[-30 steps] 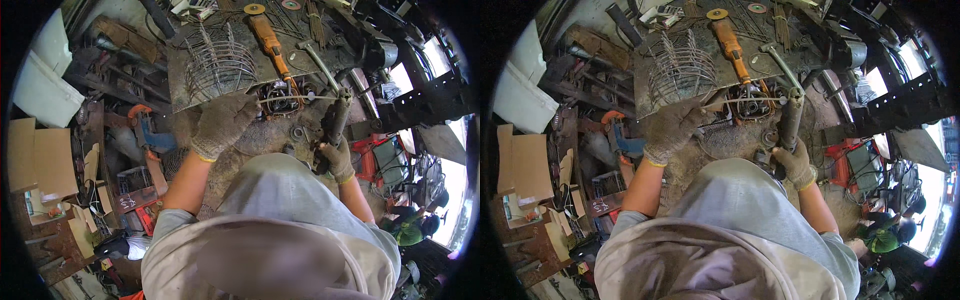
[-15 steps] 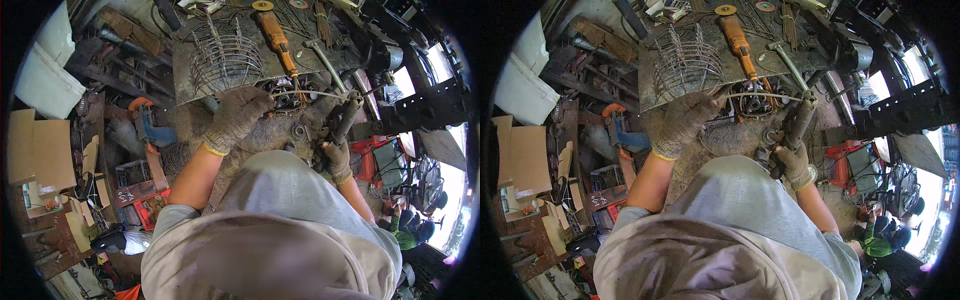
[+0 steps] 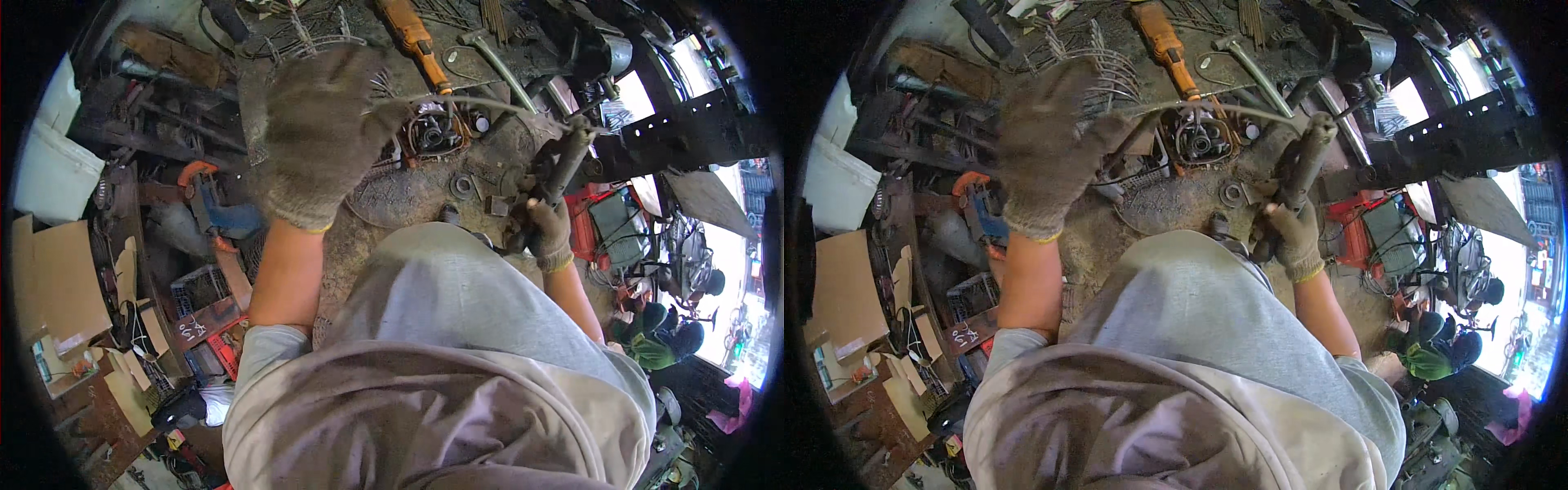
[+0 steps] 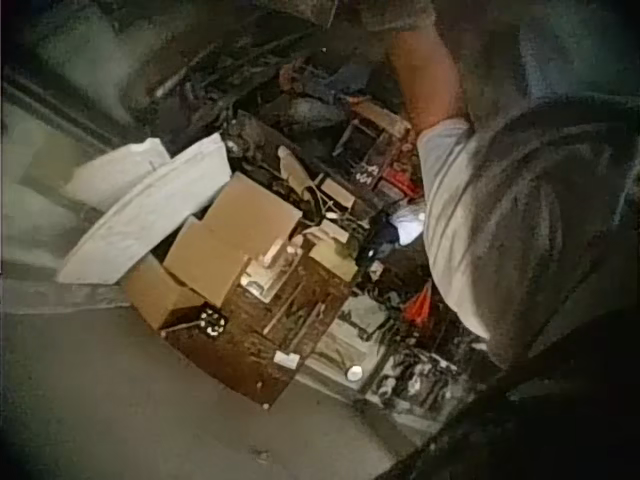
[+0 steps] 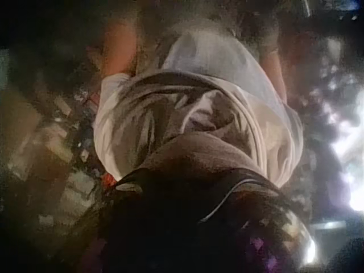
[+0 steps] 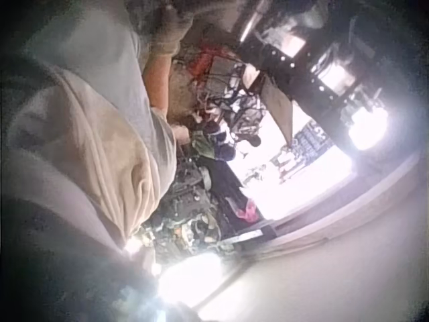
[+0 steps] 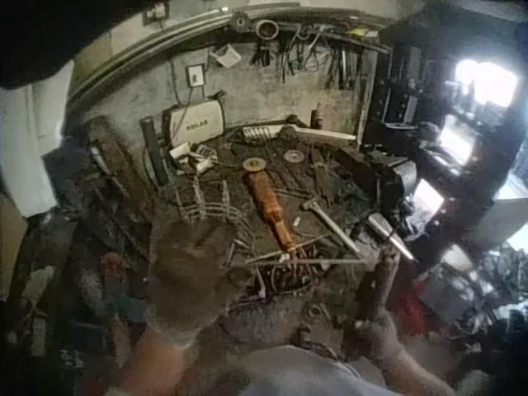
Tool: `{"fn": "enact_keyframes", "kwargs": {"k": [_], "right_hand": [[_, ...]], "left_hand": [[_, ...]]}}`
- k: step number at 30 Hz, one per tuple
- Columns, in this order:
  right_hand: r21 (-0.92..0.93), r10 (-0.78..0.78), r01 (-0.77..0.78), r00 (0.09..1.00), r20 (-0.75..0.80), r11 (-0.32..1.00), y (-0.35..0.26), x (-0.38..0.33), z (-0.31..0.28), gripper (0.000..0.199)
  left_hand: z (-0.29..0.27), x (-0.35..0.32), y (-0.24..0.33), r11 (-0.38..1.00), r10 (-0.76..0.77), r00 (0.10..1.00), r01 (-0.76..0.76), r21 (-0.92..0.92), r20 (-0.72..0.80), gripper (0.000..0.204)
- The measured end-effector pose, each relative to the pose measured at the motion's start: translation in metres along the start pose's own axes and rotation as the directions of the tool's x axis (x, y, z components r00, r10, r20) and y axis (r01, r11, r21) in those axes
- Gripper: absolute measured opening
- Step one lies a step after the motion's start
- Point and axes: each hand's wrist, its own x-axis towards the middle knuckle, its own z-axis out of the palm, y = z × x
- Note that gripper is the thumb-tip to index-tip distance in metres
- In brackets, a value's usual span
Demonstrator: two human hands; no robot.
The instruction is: The person uses an angle grinder to smooth the edges of a metal cage, then uses a welding gun to fuse metal rods together on the cage while it is positioned on a workbench.
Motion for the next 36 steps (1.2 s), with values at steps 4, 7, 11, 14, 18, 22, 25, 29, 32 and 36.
{"fn": "enact_keyframes", "kwargs": {"k": [4, 7, 11, 14, 18, 22, 25, 29, 32, 36], "right_hand": [[0.097, -0.082, 0.099, 0.984, -0.159, 0.99, -0.004, 0.002, -0.007, 0.038], [0.026, -0.142, 0.149, 0.97, -0.196, 0.988, -0.006, 0.003, -0.012, 0.044], [0.006, -0.217, 0.229, 0.93, -0.298, 0.973, -0.007, 0.012, -0.016, 0.04], [-0.117, -0.312, 0.289, 0.87, -0.383, 0.95, -0.03, 0.023, -0.008, 0.039], [-0.048, -0.314, 0.32, 0.873, -0.372, 0.946, -0.046, 0.048, -0.008, 0.041], [-0.139, -0.329, 0.299, 0.886, -0.327, 0.944, -0.054, 0.089, -0.02, 0.04], [-0.099, -0.334, 0.319, 0.906, -0.261, 0.942, -0.069, 0.113, -0.022, 0.04], [-0.194, -0.316, 0.279, 0.928, -0.196, 0.94, -0.073, 0.154, -0.042, 0.039], [0.0, -0.107, 0.107, 0.994, 0.012, 0.994, -0.083, 0.175, -0.055, 0.044], [0.11, -0.146, 0.142, 0.989, 0.027, 0.984, -0.079, 0.201, -0.074, 0.059]], "left_hand": [[-0.01, -0.018, 0.0, 0.999, -0.018, 0.992, 0.012, -0.047, -0.125, 0.034], [-0.007, -0.05, 0.026, 0.97, -0.12, 0.986, 0.141, -0.197, 0.116, 0.03], [0.042, -0.098, 0.043, 0.854, -0.155, 0.922, 0.305, -0.42, 0.355, 0.03], [0.063, -0.104, 0.048, 0.843, -0.131, 0.85, 0.367, -0.394, 0.51, 0.032], [0.086, -0.093, 0.052, 0.836, -0.184, 0.785, 0.441, -0.327, 0.591, 0.034], [0.119, -0.05, 0.058, 0.824, -0.259, 0.804, 0.473, -0.312, 0.536, 0.033], [0.166, 0.011, 0.058, 0.857, -0.354, 0.821, 0.477, -0.196, 0.448, 0.037], [0.261, 0.078, 0.014, 0.81, -0.553, 0.746, 0.585, 0.031, 0.371, 0.071], [0.332, 0.097, -0.061, 0.689, -0.724, 0.584, 0.642, 0.337, 0.367, 0.093], [0.359, 0.131, -0.062, 0.595, -0.794, 0.448, 0.714, 0.37, 0.411, 0.11]]}}
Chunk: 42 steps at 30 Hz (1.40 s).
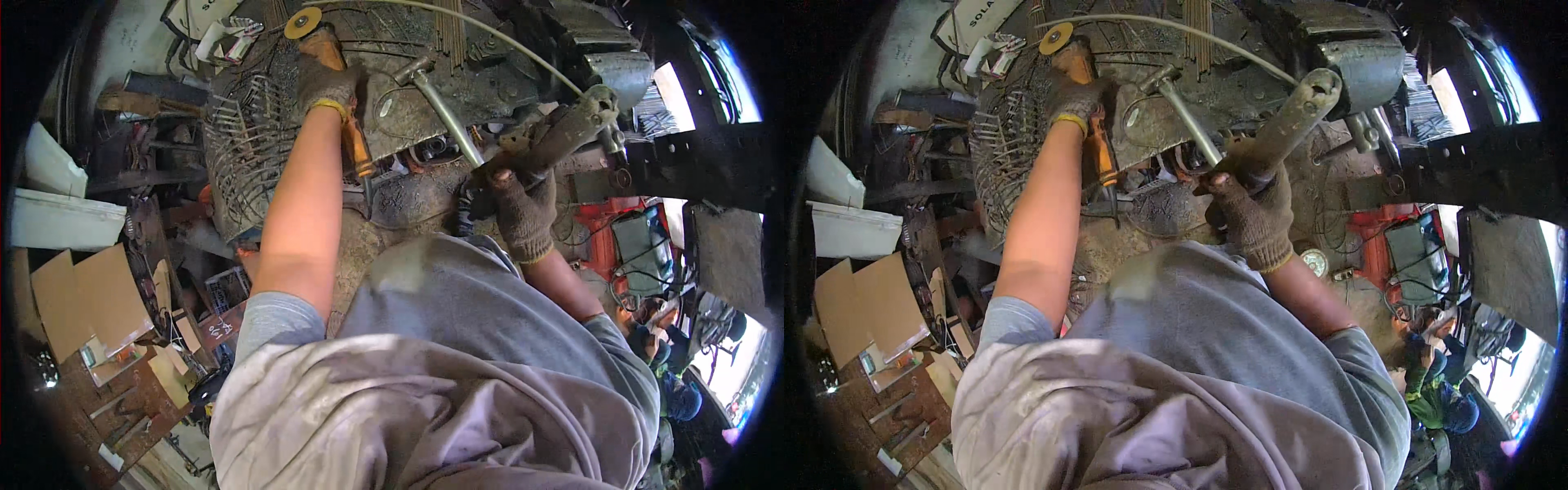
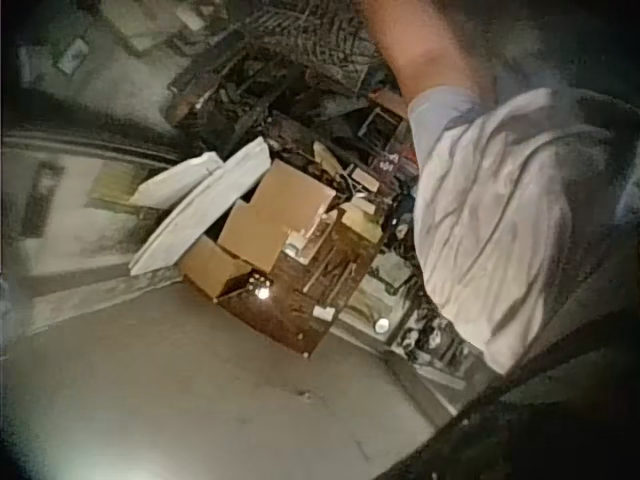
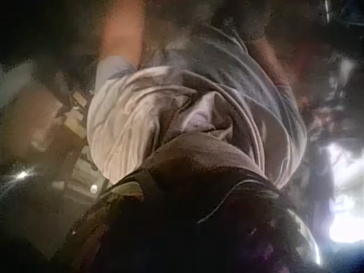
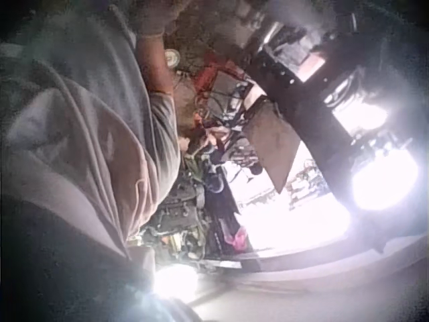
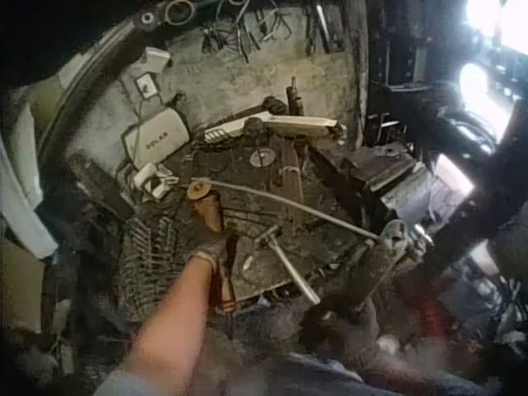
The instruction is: The person uses an angle grinder to smooth the edges of a metal cage, then uses a welding gun to fuse metal rods together on the cage while it is positioned on a workbench.
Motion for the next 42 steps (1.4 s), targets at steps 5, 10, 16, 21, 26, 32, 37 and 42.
{"fn": "enact_keyframes", "kwargs": {"k": [5, 10, 16, 21, 26, 32, 37, 42], "right_hand": [[0.009, 0.062, -0.062, 0.996, 0.057, 0.998, 0.001, 0.02, -0.009, 0.066], [-0.004, 0.063, -0.063, 0.998, 0.024, 0.998, -0.012, 0.029, -0.012, 0.065], [-0.062, 0.07, -0.069, 0.997, 0.014, 0.996, -0.013, 0.042, -0.017, 0.066], [-0.084, 0.027, -0.023, 0.999, 0.043, 0.996, -0.013, 0.047, -0.005, 0.066], [-0.027, 0.026, -0.024, 0.998, 0.053, 0.999, -0.024, 0.052, -0.005, 0.066], [-0.141, 0.019, -0.013, 0.999, 0.037, 0.99, -0.029, 0.054, 0.001, 0.061], [-0.067, 0.029, -0.03, 0.999, -0.017, 0.997, -0.034, 0.052, 0.008, 0.057], [-0.261, -0.093, 0.088, 0.996, -0.007, 0.961, -0.035, 0.051, 0.0, 0.053]], "left_hand": [[0.064, 0.079, -0.08, 0.963, 0.122, 0.989, -0.097, 0.25, -0.084, 0.06], [0.064, 0.087, -0.081, 0.991, 0.078, 0.991, -0.065, 0.121, -0.106, 0.078], [0.052, 0.087, -0.049, 0.881, 0.279, 0.941, -0.173, 0.44, -0.19, 0.049], [0.055, 0.108, -0.105, 0.882, 0.225, 0.937, -0.079, 0.465, -0.268, 0.048], [-0.011, 0.01, 0.02, 0.934, 0.171, 0.945, -0.065, 0.351, -0.279, 0.047], [0.021, 0.026, 0.08, 0.855, 0.46, 0.873, -0.484, 0.183, 0.161, 0.039], [0.033, 0.049, 0.093, 0.745, 0.444, 0.81, -0.571, 0.345, 0.383, 0.033], [0.034, 0.037, 0.077, 0.679, 0.591, 0.755, -0.655, 0.332, 0.283, 0.032]]}}
